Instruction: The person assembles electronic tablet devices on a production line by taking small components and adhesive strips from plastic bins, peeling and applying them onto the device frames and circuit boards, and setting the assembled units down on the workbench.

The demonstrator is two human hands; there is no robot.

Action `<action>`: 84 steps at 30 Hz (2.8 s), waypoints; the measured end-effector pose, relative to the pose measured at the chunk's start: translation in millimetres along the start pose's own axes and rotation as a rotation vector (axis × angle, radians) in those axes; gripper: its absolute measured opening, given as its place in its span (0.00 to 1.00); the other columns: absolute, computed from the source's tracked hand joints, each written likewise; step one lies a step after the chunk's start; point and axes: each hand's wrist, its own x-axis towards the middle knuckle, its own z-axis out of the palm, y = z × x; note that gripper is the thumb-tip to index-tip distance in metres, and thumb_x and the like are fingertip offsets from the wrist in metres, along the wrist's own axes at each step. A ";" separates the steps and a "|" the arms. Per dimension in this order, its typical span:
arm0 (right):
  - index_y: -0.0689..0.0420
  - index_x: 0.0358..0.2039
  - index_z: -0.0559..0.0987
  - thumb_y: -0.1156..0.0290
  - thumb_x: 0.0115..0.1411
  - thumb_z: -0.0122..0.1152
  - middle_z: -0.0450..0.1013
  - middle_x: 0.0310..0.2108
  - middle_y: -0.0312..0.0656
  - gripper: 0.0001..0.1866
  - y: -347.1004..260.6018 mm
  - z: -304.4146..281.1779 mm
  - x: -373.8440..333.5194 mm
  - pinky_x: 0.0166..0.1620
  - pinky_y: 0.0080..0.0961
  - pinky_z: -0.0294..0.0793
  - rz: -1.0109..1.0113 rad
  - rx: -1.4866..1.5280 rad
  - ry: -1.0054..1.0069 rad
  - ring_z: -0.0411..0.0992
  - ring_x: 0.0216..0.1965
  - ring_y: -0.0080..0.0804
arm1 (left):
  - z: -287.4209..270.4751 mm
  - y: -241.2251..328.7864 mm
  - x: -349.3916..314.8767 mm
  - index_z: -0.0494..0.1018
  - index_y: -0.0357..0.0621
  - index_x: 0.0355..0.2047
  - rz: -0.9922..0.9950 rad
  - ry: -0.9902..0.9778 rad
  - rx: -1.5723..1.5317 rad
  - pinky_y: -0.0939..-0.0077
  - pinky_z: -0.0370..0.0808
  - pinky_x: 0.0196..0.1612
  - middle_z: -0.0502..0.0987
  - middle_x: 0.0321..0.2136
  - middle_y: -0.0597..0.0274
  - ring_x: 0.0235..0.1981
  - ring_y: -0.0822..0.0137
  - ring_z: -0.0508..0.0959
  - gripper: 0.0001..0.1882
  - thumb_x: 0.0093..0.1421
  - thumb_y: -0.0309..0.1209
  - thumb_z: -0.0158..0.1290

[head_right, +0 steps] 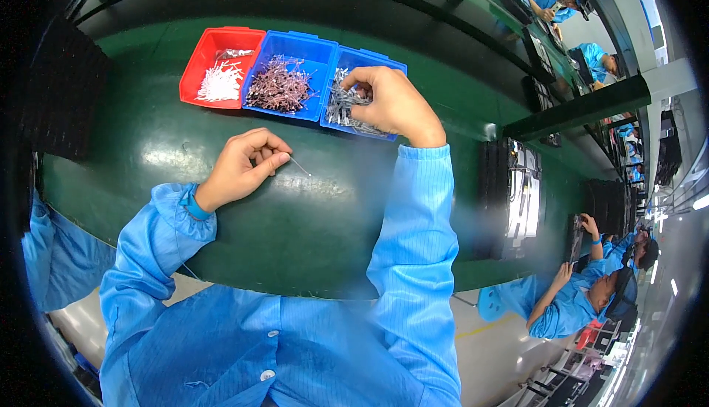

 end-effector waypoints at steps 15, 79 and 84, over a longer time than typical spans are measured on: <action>0.63 0.53 0.81 0.66 0.55 0.76 0.81 0.41 0.46 0.26 7.1 0.6 -1.7 0.50 0.32 0.80 -0.069 0.219 0.098 0.80 0.45 0.33 | -1.4 2.2 -0.1 0.80 0.35 0.38 -0.007 -0.006 0.000 0.82 0.69 0.27 0.76 0.28 0.67 0.24 0.81 0.70 0.05 0.63 0.24 0.63; 0.65 0.45 0.80 0.77 0.40 0.73 0.79 0.42 0.57 0.27 16.9 28.7 3.7 0.51 0.47 0.79 -0.031 -0.440 0.140 0.76 0.46 0.57 | 1.2 1.0 0.6 0.80 0.35 0.38 -0.014 0.004 0.016 0.82 0.68 0.26 0.75 0.27 0.67 0.23 0.81 0.70 0.05 0.64 0.24 0.63; 0.65 0.47 0.80 0.77 0.42 0.74 0.78 0.43 0.57 0.28 8.1 25.0 2.9 0.54 0.46 0.78 0.026 -0.415 0.115 0.76 0.49 0.57 | 0.5 0.7 0.2 0.80 0.35 0.38 -0.016 0.000 0.008 0.81 0.68 0.26 0.75 0.28 0.67 0.23 0.81 0.71 0.05 0.64 0.24 0.62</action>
